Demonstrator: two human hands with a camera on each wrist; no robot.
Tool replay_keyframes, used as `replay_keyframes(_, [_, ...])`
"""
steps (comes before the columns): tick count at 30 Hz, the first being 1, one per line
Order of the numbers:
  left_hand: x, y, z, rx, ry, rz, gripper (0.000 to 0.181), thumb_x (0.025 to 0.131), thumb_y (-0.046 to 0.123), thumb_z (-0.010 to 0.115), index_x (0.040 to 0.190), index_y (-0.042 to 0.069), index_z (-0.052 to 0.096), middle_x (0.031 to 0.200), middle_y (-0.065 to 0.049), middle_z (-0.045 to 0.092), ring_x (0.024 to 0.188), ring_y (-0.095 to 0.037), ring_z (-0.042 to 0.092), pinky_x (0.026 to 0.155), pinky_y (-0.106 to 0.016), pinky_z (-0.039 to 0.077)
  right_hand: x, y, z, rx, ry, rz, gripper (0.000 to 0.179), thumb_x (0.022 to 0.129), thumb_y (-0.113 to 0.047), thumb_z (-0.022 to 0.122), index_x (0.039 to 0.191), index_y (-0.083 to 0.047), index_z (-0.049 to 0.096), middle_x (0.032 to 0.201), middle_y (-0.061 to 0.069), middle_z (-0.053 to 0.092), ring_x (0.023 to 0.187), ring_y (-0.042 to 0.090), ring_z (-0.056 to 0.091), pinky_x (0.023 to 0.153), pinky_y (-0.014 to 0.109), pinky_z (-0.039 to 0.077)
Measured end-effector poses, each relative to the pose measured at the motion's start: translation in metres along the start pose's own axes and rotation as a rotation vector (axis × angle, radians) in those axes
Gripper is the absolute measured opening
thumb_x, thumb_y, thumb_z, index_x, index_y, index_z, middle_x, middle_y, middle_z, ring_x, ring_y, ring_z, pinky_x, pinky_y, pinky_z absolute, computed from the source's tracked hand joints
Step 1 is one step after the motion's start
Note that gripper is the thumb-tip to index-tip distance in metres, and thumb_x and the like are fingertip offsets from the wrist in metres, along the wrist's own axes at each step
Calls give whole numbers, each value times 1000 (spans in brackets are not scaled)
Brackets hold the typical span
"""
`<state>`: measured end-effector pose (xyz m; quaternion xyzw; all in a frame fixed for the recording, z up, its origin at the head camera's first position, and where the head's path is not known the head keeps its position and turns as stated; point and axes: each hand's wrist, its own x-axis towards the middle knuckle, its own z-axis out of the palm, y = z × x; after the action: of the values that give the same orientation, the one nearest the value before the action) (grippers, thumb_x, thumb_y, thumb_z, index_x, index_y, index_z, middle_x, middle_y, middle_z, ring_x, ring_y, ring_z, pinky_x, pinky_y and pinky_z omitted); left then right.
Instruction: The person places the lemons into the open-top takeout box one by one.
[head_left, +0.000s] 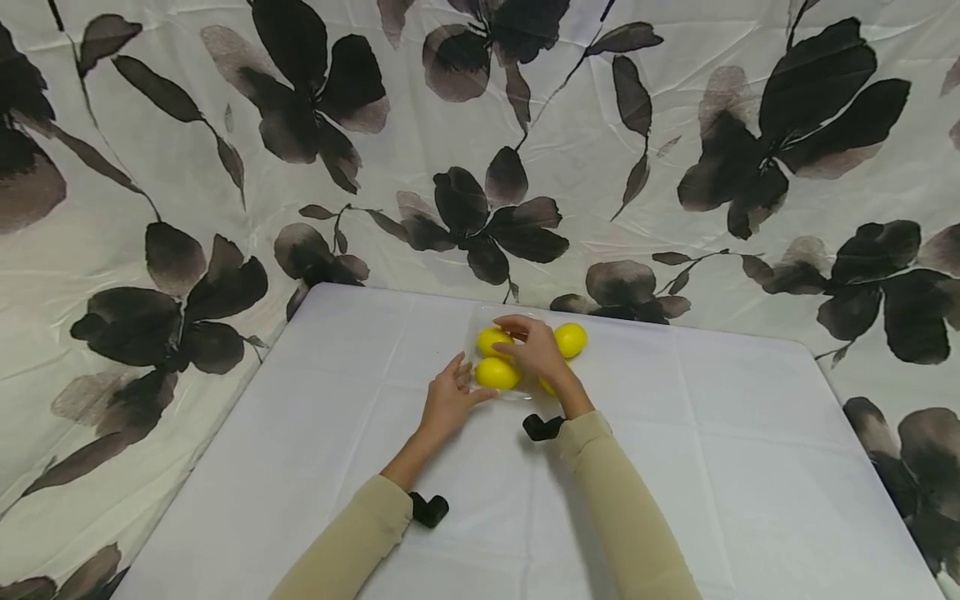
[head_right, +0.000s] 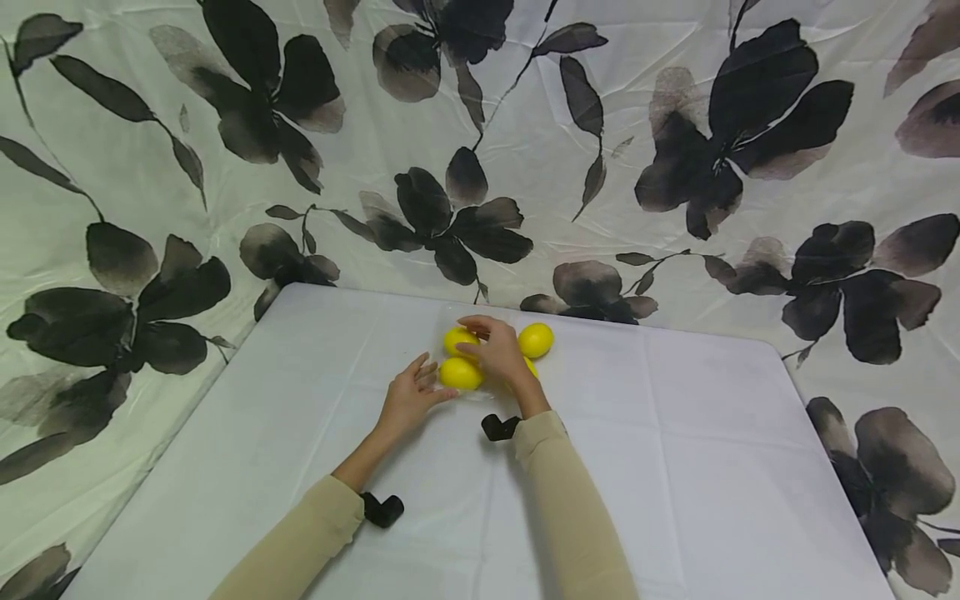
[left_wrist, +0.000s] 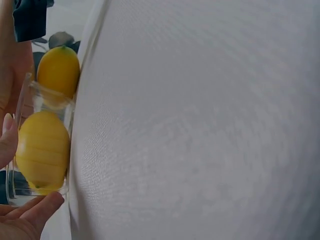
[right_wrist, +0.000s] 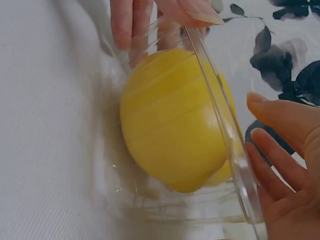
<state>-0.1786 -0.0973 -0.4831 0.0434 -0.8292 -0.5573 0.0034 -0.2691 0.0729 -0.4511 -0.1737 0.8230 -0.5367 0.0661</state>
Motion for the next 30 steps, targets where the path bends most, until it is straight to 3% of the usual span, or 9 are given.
replay_keyframes(6, [0, -3, 2, 1, 1, 5, 92, 79, 26, 84, 152, 0, 33, 141, -19, 55, 109, -32, 66, 95, -45, 52, -4, 3, -4, 18, 10, -1, 41, 88, -12, 74, 127, -6, 65, 129, 13, 65, 124, 30, 58, 109, 40, 44])
replay_keyframes(13, [1, -4, 2, 28, 15, 5, 93, 77, 28, 85, 151, 1, 36, 140, -19, 57, 108, -30, 66, 95, -45, 52, -8, 12, -13, 64, 8, -62, 44, 88, -14, 76, 129, -3, 63, 132, 17, 63, 125, 33, 57, 108, 43, 44])
replay_keyframes(21, [1, -3, 3, 39, 12, 1, 92, 78, 26, 85, 151, 0, 36, 140, -19, 57, 102, -27, 64, 93, -44, 52, -21, 19, -36, 9, 59, -18, 43, 87, -13, 77, 128, -6, 64, 132, 14, 63, 125, 30, 58, 106, 41, 46])
replay_keyframes(30, [1, 0, 1, 44, 7, -5, 93, 79, 27, 84, 152, 2, 33, 143, -19, 54, 119, -34, 62, 99, -46, 50, -36, 29, -58, -19, 93, 20, 42, 87, -12, 75, 128, -6, 64, 132, 21, 61, 124, 32, 58, 106, 43, 46])
